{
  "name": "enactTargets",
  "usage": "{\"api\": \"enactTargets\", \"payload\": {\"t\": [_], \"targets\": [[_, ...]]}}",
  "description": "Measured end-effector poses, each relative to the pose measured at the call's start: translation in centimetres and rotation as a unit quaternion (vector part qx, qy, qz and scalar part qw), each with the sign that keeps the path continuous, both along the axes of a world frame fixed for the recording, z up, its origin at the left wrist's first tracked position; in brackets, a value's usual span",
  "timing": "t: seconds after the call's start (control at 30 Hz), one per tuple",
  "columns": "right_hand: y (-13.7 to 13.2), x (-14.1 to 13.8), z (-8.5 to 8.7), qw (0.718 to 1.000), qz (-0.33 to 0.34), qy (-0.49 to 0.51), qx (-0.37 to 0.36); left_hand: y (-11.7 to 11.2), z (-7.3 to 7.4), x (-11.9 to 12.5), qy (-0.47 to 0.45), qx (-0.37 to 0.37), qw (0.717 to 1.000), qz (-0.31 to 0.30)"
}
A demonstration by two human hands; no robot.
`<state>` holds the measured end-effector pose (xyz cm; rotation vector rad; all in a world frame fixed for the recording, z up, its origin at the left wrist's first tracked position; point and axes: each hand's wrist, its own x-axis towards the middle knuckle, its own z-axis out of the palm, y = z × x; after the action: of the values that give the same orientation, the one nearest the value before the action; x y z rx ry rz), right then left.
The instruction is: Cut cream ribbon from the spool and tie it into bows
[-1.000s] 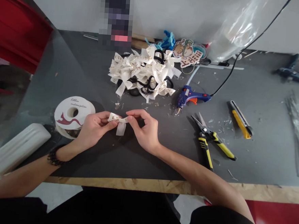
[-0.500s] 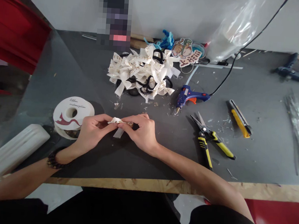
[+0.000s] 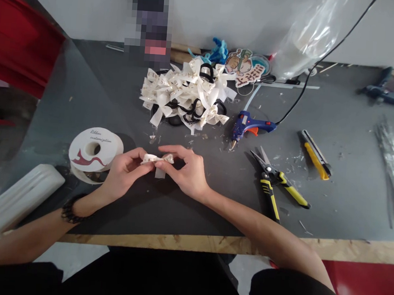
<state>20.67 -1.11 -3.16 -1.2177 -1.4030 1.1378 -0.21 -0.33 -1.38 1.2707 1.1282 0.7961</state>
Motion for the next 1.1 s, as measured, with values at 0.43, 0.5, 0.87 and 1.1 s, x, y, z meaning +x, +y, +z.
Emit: {"api": "enactTargets", "payload": {"t": [0.43,0.5,0.87,1.1], "targets": [[-0.3,-0.2,0.2,1.0,-0.012,-0.001,0.01,0.1,0.8,0.3,0.081,0.068,0.994,0.027],[-0.4,-0.2,0.4,1.0,-0.006,-0.014,0.018,0.1,0.8,0.3,0.121,0.09,0.988,0.039],[-1.0,-0.6,0.8,0.991,-0.001,-0.09,0.101,-0.6,0.8,0.3,0.125,0.202,0.971,0.04],[-0.9,-0.4,0.9,0.987,0.028,-0.114,0.114,-0.5,0.6,0.1,0.136,0.166,0.977,0.016]]}}
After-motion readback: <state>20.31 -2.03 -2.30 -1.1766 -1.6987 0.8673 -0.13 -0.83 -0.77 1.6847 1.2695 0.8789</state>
